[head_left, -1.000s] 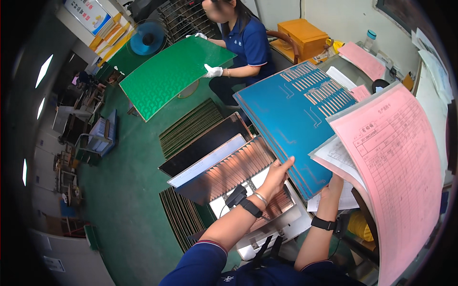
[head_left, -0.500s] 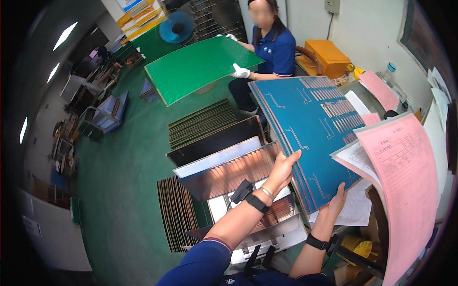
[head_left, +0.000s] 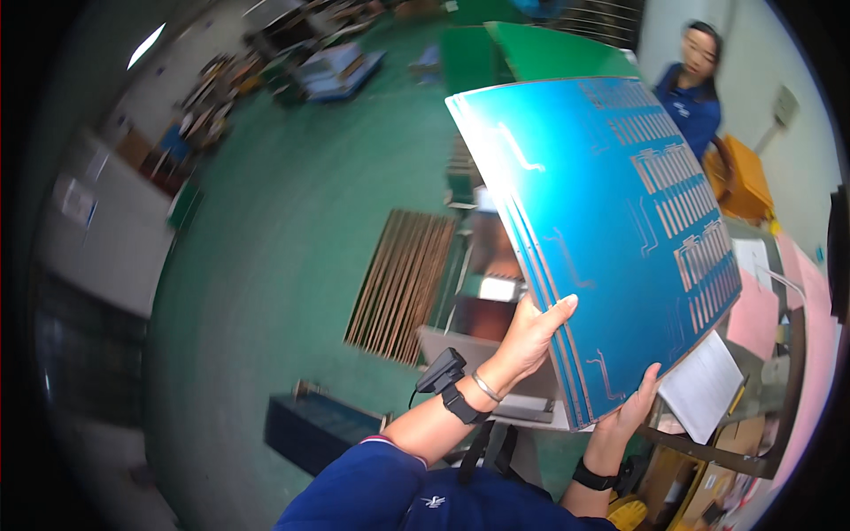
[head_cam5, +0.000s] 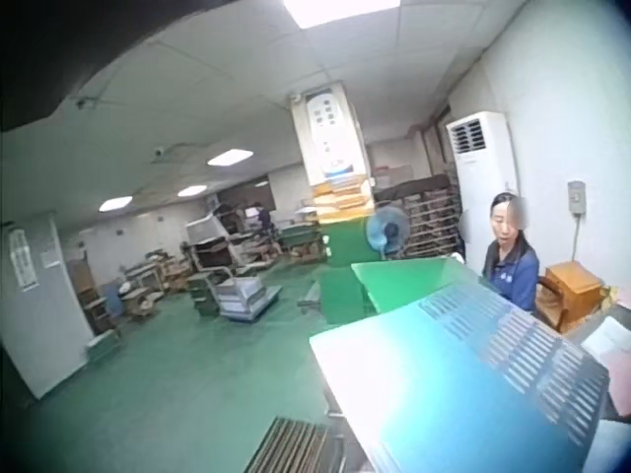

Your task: Sorting and arranging thin metal stencil-like panels into racks and stacks on a fabrication floor.

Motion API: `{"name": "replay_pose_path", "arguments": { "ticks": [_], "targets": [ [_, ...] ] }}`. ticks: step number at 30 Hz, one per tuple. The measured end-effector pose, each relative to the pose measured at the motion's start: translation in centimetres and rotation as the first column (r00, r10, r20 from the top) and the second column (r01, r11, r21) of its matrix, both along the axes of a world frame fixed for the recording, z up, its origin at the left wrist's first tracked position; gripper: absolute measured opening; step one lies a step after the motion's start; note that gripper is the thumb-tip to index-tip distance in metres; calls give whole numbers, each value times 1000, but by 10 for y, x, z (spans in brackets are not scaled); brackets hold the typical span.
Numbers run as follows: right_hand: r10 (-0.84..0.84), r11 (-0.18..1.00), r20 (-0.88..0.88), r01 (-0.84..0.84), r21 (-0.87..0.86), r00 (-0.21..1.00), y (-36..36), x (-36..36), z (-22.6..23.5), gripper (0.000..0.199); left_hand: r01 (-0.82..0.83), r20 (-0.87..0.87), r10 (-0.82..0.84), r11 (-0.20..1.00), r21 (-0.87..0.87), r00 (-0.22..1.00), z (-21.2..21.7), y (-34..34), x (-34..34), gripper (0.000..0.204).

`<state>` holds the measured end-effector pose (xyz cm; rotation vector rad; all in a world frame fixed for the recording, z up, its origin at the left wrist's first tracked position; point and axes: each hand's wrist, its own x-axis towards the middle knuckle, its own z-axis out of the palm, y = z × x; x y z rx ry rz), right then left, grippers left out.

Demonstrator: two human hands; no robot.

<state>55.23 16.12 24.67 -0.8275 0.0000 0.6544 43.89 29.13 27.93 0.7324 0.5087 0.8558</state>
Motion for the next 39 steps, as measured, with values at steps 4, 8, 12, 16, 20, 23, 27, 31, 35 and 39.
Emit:
{"name": "replay_pose_path", "arguments": {
  "ticks": [4,8,12,16,20,23,27,31,35,39],
  "targets": [
    [189,981,157,-181,-64,969,-23,-85,15,39,-152,106,154,988,-35,982,-6,-47,-112,30],
    [349,937,413,-310,-161,841,-39,-180,48,46,-360,202,381,923,-136,902,-12,-107,-218,32],
    [534,846,564,-405,-348,631,-55,-225,35,44,-500,325,582,811,-305,746,-55,-171,-292,35],
    [713,675,612,-571,-468,342,-34,-252,15,37,-519,370,739,665,-536,563,-94,-214,-323,31],
    [786,484,618,-652,-583,31,8,-288,26,33,-515,422,843,537,-668,332,-130,-213,-306,21],
    [799,368,583,-644,-671,-151,12,-322,19,27,-387,381,896,443,-808,229,-158,-225,-297,6],
    [774,268,493,-501,-823,-397,12,-356,-18,23,-268,390,912,411,-872,128,-208,-246,-292,13],
    [753,215,429,-430,-877,-499,7,-382,-88,15,-123,305,952,306,-944,33,-271,-267,-286,12],
    [780,141,338,-379,-915,-526,1,-396,-156,13,-91,287,958,287,-954,10,-333,-289,-285,12],
    [809,148,320,-356,-923,-493,-9,-410,-228,11,-56,224,975,224,-973,1,-400,-302,-293,12]
  ]
}}
